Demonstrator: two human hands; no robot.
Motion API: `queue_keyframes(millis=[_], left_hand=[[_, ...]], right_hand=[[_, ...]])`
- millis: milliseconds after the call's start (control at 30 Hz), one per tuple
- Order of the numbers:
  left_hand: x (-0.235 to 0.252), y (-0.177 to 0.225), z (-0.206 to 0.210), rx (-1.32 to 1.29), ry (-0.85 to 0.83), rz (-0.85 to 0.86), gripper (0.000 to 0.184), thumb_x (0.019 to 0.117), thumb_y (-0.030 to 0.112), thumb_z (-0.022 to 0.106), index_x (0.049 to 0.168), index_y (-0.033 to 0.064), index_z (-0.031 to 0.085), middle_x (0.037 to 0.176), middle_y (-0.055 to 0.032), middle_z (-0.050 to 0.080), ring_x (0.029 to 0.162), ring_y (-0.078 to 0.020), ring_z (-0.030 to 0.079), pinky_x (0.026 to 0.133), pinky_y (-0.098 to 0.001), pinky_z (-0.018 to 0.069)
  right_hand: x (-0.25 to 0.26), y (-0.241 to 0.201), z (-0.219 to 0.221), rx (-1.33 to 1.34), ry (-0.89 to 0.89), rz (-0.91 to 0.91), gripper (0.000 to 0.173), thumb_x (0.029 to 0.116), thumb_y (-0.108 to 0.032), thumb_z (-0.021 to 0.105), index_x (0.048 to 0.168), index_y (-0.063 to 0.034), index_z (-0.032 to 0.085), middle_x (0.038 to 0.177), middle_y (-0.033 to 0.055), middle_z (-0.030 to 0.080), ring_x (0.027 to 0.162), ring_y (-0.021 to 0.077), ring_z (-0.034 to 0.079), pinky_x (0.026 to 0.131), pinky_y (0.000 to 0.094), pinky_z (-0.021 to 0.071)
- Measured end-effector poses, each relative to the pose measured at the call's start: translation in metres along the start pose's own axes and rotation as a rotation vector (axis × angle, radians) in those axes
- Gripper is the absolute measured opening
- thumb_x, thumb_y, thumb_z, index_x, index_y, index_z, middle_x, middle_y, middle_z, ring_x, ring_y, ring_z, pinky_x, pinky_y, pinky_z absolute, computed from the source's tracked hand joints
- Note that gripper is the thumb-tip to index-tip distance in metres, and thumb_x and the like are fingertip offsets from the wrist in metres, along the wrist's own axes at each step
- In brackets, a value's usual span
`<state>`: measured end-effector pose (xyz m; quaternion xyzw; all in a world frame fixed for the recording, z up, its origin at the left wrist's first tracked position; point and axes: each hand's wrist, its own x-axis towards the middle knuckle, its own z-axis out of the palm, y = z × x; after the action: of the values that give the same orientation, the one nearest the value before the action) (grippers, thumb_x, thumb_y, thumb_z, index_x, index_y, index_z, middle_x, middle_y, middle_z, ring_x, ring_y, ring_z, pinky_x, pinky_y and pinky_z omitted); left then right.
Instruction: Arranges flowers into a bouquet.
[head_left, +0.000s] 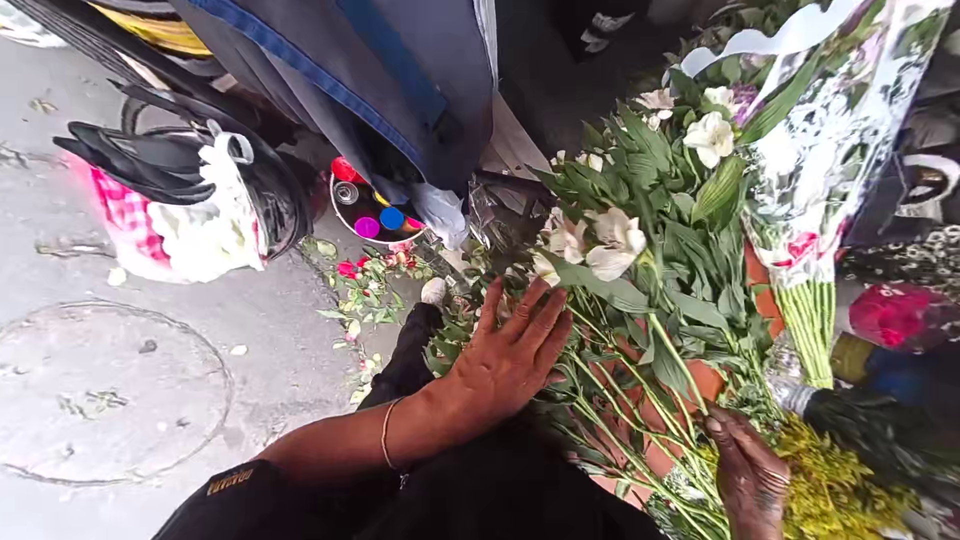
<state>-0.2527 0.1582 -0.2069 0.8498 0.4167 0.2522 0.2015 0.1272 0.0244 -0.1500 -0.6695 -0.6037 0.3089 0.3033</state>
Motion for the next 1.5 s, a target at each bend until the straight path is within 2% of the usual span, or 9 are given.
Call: queue_keyframes(millis=[200,400,800,1000,1133,1200,1267,1400,1500], left_hand=[[-0.002,-0.004,-0.003,-0.026,0.001,0.006,0.055,0.1033,0.049,0.049,0.140,0.0081,0.058,0.151,-0.0122,0.054,0.145,-0.0358,0.043,0.112,-0.0687,0.0309],[0.002,-0.006,-0.002,-0.064,0.078,0.034,0.048,0.1049,0.044,0.050,0.135,0.0081,0.060,0.146,-0.0129,0.059,0.143,-0.0360,0.046,0.113,-0.0671,0.0311],[0.022,-0.010,-0.032,-0.085,0.123,0.062,0.052,0.1043,0.048,0.051,0.136,0.0070,0.060,0.149,-0.0161,0.055,0.146,-0.0383,0.042,0.115,-0.0687,0.0257],[0.068,0.046,-0.015,0.109,-0.092,0.231,0.081,0.0919,0.064,0.059,0.146,0.0039,0.053,0.159,-0.0155,0.043,0.151,-0.0376,0.034,0.113,-0.0769,0.0189],[0.092,0.072,0.013,0.117,-0.675,0.221,0.085,0.0946,0.055,0.064,0.155,0.0003,0.039,0.165,-0.0238,0.027,0.157,-0.0415,0.013,0.118,-0.0745,0.0016],[0.096,0.072,0.025,0.166,-0.855,0.185,0.087,0.0956,0.056,0.063,0.157,0.0018,0.035,0.165,-0.0249,0.028,0.156,-0.0446,0.013,0.117,-0.0758,-0.0007],[0.095,0.070,0.030,0.216,-0.909,0.171,0.087,0.0965,0.059,0.059,0.159,0.0047,0.032,0.165,-0.0226,0.028,0.156,-0.0432,0.014,0.117,-0.0758,-0.0024],[0.094,0.075,0.029,0.278,-0.905,0.163,0.084,0.0979,0.061,0.055,0.160,0.0093,0.031,0.167,-0.0167,0.028,0.157,-0.0375,0.014,0.119,-0.0735,-0.0028],[0.092,0.077,0.027,0.304,-0.898,0.174,0.083,0.0982,0.061,0.055,0.160,0.0101,0.031,0.167,-0.0154,0.029,0.157,-0.0365,0.016,0.119,-0.0732,-0.0008]], right_hand=[[-0.007,0.033,0.020,-0.082,-0.021,-0.007,0.025,0.1027,-0.020,0.061,0.120,-0.0309,0.075,0.121,-0.0100,0.068,0.103,0.0029,0.066,0.088,0.0209,0.0575],[-0.010,0.026,0.027,-0.341,0.020,-0.067,0.022,0.1008,-0.013,0.061,0.114,-0.0074,0.078,0.107,0.0086,0.071,0.102,0.0019,0.065,0.094,0.0135,0.0501],[0.009,0.022,0.021,-0.367,-0.079,0.008,0.019,0.0920,-0.017,0.068,0.102,-0.0051,0.079,0.100,0.0079,0.076,0.096,0.0081,0.070,0.092,0.0219,0.0546],[0.014,0.021,0.016,-0.319,-0.129,0.023,0.016,0.0904,-0.010,0.067,0.102,-0.0046,0.077,0.099,0.0109,0.074,0.093,0.0170,0.071,0.089,0.0342,0.0572],[0.016,0.025,0.007,-0.251,-0.199,0.007,0.016,0.0920,-0.008,0.068,0.105,-0.0038,0.076,0.100,0.0140,0.073,0.092,0.0238,0.071,0.087,0.0430,0.0574],[0.022,0.027,-0.003,-0.147,-0.268,-0.024,0.017,0.0945,-0.012,0.067,0.107,-0.0028,0.076,0.102,0.0129,0.074,0.094,0.0205,0.071,0.090,0.0408,0.0570],[0.036,0.032,-0.019,-0.087,-0.219,-0.092,0.021,0.0982,-0.019,0.065,0.109,-0.0038,0.075,0.102,0.0094,0.074,0.093,0.0136,0.070,0.089,0.0355,0.0578],[0.092,0.045,-0.048,-0.286,0.257,-0.077,0.024,0.1010,-0.019,0.062,0.113,-0.0036,0.075,0.109,0.0188,0.072,0.102,0.0302,0.070,0.093,0.0496,0.0544],[0.136,0.072,-0.055,-0.367,0.149,0.083,0.036,0.1012,-0.029,0.064,0.125,-0.0030,0.070,0.126,0.0234,0.067,0.125,0.0437,0.057,0.110,0.0615,0.0396]])
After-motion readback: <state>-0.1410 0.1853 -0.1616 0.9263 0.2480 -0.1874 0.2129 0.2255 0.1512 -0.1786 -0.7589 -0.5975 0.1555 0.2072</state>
